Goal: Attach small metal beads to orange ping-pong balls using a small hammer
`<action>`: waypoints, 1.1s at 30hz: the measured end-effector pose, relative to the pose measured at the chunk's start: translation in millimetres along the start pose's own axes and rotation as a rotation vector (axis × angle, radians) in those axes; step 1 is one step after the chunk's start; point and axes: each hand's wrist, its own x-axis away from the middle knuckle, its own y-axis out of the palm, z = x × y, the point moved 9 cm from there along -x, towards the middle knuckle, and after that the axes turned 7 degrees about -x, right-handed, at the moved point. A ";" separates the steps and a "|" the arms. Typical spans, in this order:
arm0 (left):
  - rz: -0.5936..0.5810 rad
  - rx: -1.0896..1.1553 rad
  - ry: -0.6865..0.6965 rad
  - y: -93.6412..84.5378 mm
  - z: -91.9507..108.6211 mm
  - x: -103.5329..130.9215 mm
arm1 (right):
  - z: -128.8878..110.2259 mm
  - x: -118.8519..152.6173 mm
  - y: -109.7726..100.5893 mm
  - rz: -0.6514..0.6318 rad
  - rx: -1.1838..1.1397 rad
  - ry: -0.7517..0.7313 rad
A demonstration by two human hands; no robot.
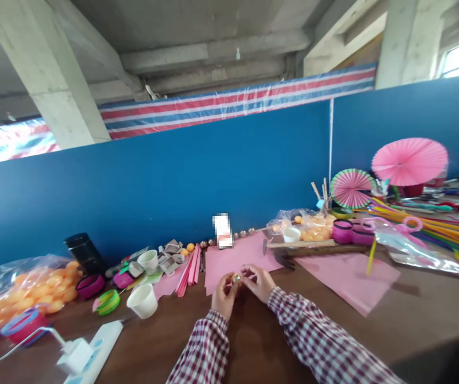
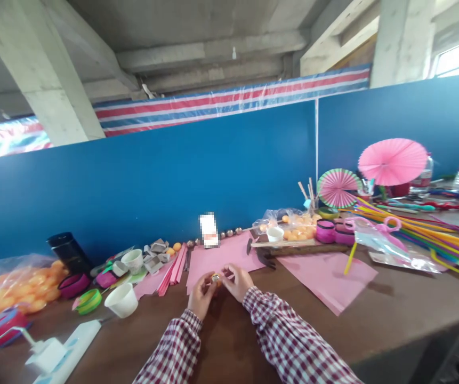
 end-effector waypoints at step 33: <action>0.240 -0.006 0.067 -40.9 7.8 48.2 | 32.4 15.1 -160.7 -0.007 1.084 0.345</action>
